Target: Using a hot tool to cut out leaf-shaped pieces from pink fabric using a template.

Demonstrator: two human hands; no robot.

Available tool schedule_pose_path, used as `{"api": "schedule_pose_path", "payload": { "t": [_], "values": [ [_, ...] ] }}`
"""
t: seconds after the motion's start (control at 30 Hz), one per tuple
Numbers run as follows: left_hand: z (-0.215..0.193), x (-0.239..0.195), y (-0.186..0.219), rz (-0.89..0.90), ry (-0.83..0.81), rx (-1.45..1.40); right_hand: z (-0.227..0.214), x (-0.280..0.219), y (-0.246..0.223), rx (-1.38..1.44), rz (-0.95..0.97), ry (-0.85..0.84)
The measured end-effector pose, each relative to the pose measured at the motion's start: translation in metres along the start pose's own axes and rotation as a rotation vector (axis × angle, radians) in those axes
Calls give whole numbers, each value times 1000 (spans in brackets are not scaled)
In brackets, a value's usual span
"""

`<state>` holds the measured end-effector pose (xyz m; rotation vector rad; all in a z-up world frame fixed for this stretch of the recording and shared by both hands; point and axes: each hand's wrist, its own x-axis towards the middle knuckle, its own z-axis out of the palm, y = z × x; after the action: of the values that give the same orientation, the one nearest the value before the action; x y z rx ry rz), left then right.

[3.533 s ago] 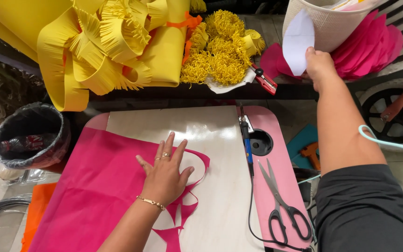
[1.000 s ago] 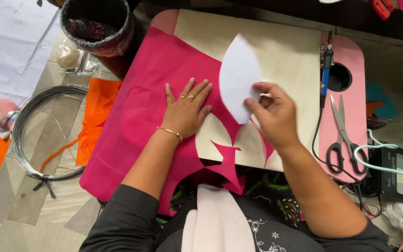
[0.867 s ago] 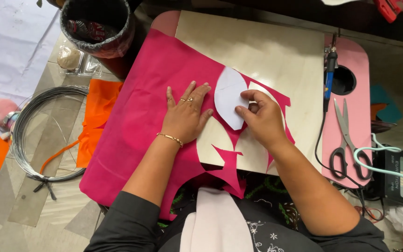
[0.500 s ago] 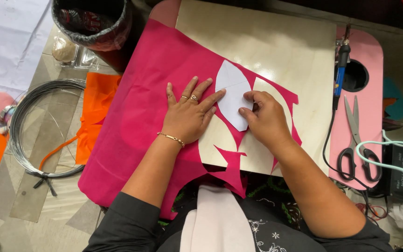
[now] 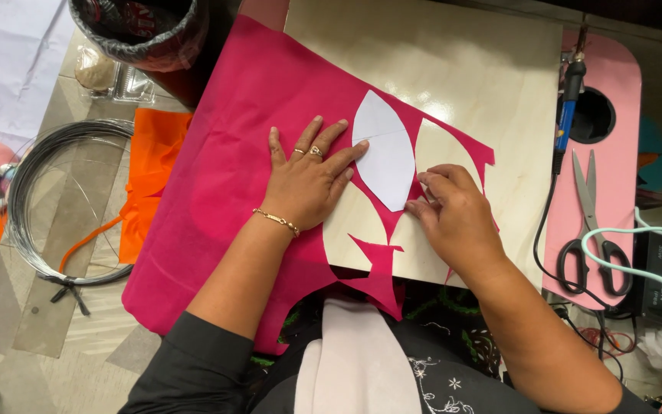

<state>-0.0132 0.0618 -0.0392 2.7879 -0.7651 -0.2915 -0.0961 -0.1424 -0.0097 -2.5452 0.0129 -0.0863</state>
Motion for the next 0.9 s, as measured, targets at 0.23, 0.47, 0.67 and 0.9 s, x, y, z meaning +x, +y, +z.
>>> {"api": "schedule_pose_path", "payload": {
  "t": [0.23, 0.47, 0.67, 0.9],
  "values": [
    [-6, 11, 10, -16, 45, -18, 1, -1, 5, 77, -31, 14],
    [1, 24, 12, 59, 139, -81, 2, -1, 10, 84, -45, 10],
    [2, 23, 11, 60, 131, -74, 9, -4, 18, 57, -103, -7],
    [7, 24, 8, 72, 173, -107, 17, -5, 29, -2, -128, -10]
  ]
}}
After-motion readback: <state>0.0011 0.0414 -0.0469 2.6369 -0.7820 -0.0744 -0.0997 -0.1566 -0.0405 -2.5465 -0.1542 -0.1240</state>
